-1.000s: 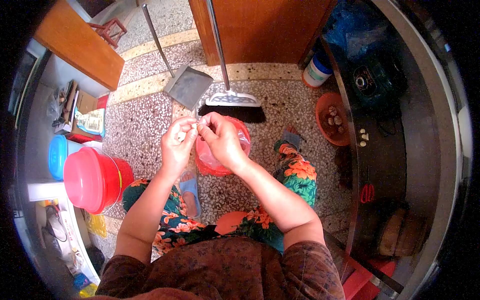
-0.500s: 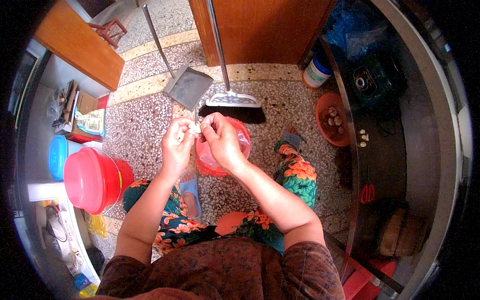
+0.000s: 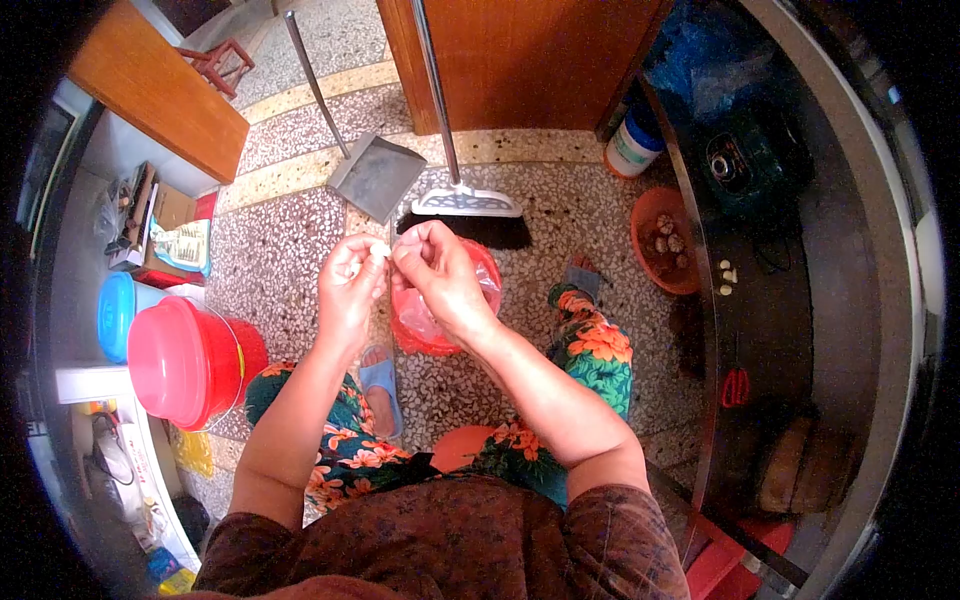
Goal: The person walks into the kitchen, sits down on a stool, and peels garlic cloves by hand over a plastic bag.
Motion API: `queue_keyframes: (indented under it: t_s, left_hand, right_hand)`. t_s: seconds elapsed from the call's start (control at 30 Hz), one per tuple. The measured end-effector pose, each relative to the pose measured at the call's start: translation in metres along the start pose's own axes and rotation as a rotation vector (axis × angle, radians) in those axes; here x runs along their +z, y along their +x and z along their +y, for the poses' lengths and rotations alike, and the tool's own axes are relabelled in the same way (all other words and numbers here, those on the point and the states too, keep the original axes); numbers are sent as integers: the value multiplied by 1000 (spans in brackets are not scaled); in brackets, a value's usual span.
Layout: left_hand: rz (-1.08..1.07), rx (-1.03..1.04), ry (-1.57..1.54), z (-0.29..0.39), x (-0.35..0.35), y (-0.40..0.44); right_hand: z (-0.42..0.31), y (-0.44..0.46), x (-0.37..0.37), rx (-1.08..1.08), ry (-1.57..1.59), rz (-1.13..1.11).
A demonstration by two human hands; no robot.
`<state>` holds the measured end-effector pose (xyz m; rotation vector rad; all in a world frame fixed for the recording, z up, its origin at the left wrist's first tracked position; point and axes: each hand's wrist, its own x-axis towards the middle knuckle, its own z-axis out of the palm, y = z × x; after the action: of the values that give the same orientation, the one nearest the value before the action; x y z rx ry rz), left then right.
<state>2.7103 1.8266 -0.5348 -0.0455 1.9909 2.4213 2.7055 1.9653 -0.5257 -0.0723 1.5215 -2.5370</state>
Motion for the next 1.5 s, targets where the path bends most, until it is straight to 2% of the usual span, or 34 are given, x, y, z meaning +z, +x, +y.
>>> queue_keyframes:
  t_s: [0.13, 0.37, 0.57, 0.87, 0.97, 1.0, 1.07, 1.1, 1.3, 1.5]
  left_hand:
    - [-61, -118, -262, -1, -3, 1]
    - [-182, -442, -661, 5, -10, 3]
    - [-272, -481, -690, 8, -11, 4]
    - [-215, -499, -651, 12, -10, 4]
    - [-235, -472, -671, 4, -18, 5]
    - [-232, -474, -673, 4, -19, 5]
    - [-208, -478, -654, 5, -21, 4]
    - [-183, -482, -633, 6, -23, 3]
    - [-217, -429, -650, 9, -29, 0]
    - [-222, -388, -607, 15, -37, -4]
  right_hand:
    - [9, 3, -5, -97, -130, -80]
    - [5, 2, -4, -21, -61, -53]
    - [3, 3, -9, -79, -148, -62]
    - [4, 6, -14, -157, -218, 37]
    - [10, 12, -25, -158, -478, 118]
    - [12, 14, -27, -154, -479, 117]
    - [17, 17, -31, -126, -803, 103]
    - [28, 20, -36, -223, -868, 72]
    - [112, 36, -70, -165, -1197, 15]
    - [163, 35, -101, -16, -1319, 14]
